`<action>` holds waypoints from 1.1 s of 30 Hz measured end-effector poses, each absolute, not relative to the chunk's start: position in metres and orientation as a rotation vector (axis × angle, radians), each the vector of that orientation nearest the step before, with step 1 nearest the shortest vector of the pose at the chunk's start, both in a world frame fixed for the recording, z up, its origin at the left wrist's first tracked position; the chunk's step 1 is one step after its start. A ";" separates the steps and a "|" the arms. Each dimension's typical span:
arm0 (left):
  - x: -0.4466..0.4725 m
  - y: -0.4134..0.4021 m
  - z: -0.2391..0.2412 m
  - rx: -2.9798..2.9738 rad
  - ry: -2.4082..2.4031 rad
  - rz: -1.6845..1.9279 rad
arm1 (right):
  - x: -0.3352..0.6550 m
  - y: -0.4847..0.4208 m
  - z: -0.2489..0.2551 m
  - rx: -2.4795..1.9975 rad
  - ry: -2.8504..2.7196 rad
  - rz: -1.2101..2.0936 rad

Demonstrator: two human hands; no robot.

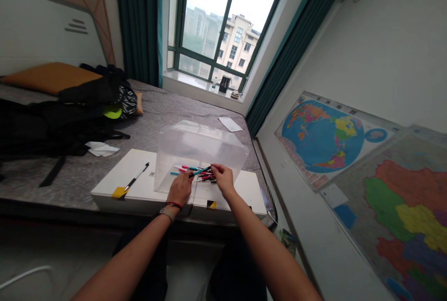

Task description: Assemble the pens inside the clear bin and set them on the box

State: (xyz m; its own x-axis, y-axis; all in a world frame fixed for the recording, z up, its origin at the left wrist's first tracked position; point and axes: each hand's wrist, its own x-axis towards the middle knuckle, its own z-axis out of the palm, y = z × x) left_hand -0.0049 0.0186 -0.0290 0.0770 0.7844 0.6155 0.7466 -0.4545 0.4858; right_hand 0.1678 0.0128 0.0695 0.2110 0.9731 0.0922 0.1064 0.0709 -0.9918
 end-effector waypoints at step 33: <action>-0.008 0.010 -0.013 2.242 1.741 1.355 | 0.165 0.009 -0.001 -1.429 -1.112 1.113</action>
State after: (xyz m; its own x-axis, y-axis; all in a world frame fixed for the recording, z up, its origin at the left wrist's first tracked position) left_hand -0.0079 0.0102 -0.0130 0.0161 0.7875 0.6161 0.7907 -0.3872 0.4742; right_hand 0.1655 0.0086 -0.0008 0.1635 0.9822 -0.0922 0.0920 -0.1082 -0.9899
